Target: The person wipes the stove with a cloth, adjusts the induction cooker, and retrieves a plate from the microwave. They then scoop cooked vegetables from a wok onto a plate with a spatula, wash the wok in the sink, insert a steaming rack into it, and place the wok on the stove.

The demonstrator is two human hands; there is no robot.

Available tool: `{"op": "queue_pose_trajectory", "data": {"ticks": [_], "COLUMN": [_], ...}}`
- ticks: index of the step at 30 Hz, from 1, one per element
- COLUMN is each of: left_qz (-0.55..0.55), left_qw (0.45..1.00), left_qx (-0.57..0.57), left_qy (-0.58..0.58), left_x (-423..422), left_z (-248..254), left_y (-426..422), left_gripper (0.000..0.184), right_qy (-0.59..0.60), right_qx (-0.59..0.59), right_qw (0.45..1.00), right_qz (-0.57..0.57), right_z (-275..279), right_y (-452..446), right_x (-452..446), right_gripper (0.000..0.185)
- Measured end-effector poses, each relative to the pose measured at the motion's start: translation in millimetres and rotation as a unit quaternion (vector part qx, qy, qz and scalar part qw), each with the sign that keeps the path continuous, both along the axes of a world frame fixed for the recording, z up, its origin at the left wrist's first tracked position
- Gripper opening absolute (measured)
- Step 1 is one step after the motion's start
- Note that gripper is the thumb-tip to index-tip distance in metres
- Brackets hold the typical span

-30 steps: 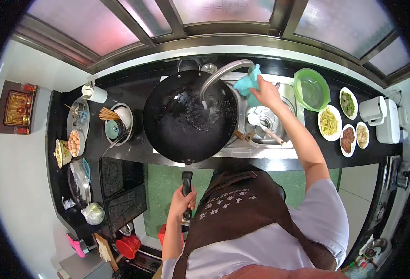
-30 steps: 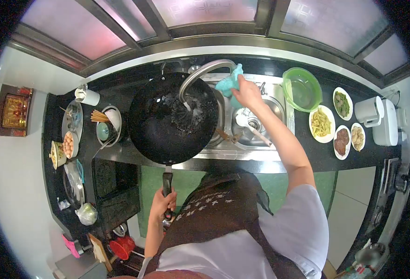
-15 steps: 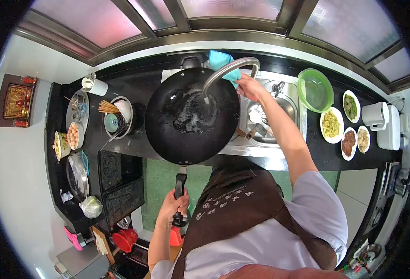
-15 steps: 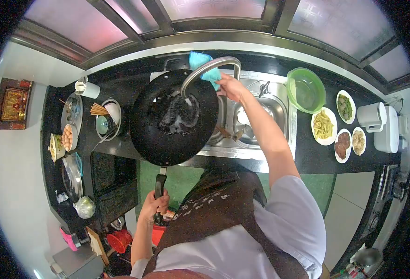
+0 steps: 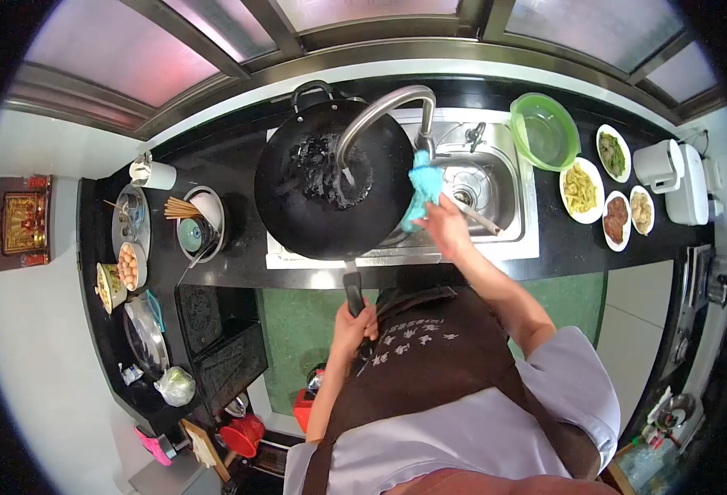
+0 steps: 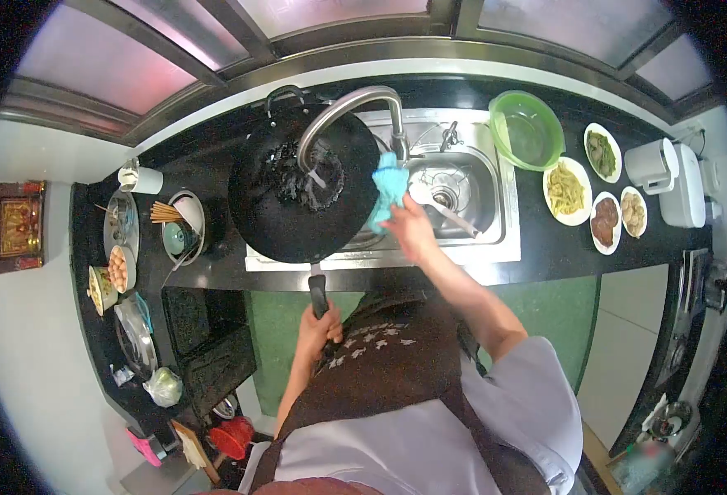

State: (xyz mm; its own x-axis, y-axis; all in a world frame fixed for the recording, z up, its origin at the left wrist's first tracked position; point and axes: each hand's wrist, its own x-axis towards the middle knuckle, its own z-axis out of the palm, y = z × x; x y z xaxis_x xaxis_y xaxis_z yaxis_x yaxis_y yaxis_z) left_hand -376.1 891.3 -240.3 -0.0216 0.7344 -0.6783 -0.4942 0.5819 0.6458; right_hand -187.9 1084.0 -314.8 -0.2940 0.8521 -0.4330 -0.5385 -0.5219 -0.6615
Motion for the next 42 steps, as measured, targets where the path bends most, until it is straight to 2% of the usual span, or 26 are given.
{"op": "queue_pose_trajectory", "data": {"ticks": [6, 11, 14, 16, 18, 21, 22, 23, 24, 25, 26, 28, 30, 32, 35, 38, 42], "left_qz": [0.009, 0.025, 0.003, -0.006, -0.011, -0.038, -0.042, -0.043, -0.046, -0.048, -0.048, -0.052, -0.051, -0.044, -0.031, -0.031, -0.013], "left_qw": [0.999, 0.996, 0.995, 0.995, 0.996, 0.995, 0.995, 0.995, 0.995, 0.995, 0.995, 0.994, 0.993, 0.994, 0.995, 0.995, 0.996], "left_qx": [0.006, 0.025, 0.029, 0.035, 0.038, 0.025, 0.023, 0.020, 0.016, 0.013, 0.012, 0.015, 0.014, 0.013, -0.007, -0.004, -0.007], "left_qy": [0.054, 0.081, 0.098, 0.091, 0.084, 0.093, 0.092, 0.087, 0.088, 0.088, 0.089, 0.100, 0.103, 0.099, 0.097, 0.094, 0.089], "left_x": [18.1, 15.9, 1.0, -4.8, -9.1, -11.4, -11.6, -12.1, -12.0, -10.9, -9.2, -5.9, -2.4, 1.0, 6.6, 10.1, 15.0], "left_z": [-7.1, -9.0, -9.8, -8.7, -6.4, -2.0, -1.4, -1.9, -1.3, -0.7, -0.2, 2.2, 3.3, 3.4, 8.0, 8.5, 10.2], "left_y": [10.2, 7.7, 6.4, 5.9, 4.8, 3.7, 3.3, 2.1, 0.6, 0.2, 0.4, -1.3, -2.9, -3.9, -5.2, -6.9, -9.1], "left_gripper": [0.012, 0.013, 0.014, 0.014, 0.014, 0.013, 0.013, 0.012, 0.012, 0.012, 0.012, 0.012, 0.012, 0.011, 0.011, 0.012, 0.013], "right_qy": [0.123, 0.204, 0.139, 0.004, -0.097, -0.309, -0.364, -0.432, -0.568, -0.685, -0.778, -0.840, -0.755, -0.696, -0.732, -0.657, -0.438], "right_qx": [-0.066, -0.096, -0.105, -0.087, -0.051, -0.009, -0.004, 0.043, 0.052, 0.062, 0.071, 0.179, 0.118, 0.100, 0.102, 0.163, 0.025], "right_qw": [0.990, 0.974, 0.984, 0.995, 0.994, 0.951, 0.931, 0.901, 0.815, 0.701, 0.561, 0.468, 0.624, 0.660, 0.607, 0.727, 0.898], "right_qz": [-0.032, 0.018, 0.027, 0.037, 0.009, -0.005, -0.009, 0.009, 0.102, 0.192, 0.274, 0.210, 0.163, 0.266, 0.292, 0.120, 0.045], "right_z": [29.8, 36.6, 62.7, 61.3, 90.8, 77.1, 82.6, 65.1, 43.7, 22.5, 8.9, -0.1, -20.1, -65.7, -140.1, -222.9, -246.4], "right_y": [-62.8, -81.2, -76.4, -73.2, -63.0, -48.9, -42.2, -34.3, -24.6, -12.4, -1.6, 13.4, 44.9, 76.5, 97.3, 106.0, 113.4], "right_x": [-15.3, -3.7, 52.3, 105.3, 142.9, 211.8, 222.8, 240.0, 253.0, 263.8, 269.4, 246.1, 217.9, 205.8, 187.8, 187.8, 183.8], "right_gripper": [0.040, 0.040, 0.043, 0.048, 0.046, 0.040, 0.039, 0.040, 0.040, 0.039, 0.039, 0.036, 0.034, 0.034, 0.038, 0.039, 0.024]}}
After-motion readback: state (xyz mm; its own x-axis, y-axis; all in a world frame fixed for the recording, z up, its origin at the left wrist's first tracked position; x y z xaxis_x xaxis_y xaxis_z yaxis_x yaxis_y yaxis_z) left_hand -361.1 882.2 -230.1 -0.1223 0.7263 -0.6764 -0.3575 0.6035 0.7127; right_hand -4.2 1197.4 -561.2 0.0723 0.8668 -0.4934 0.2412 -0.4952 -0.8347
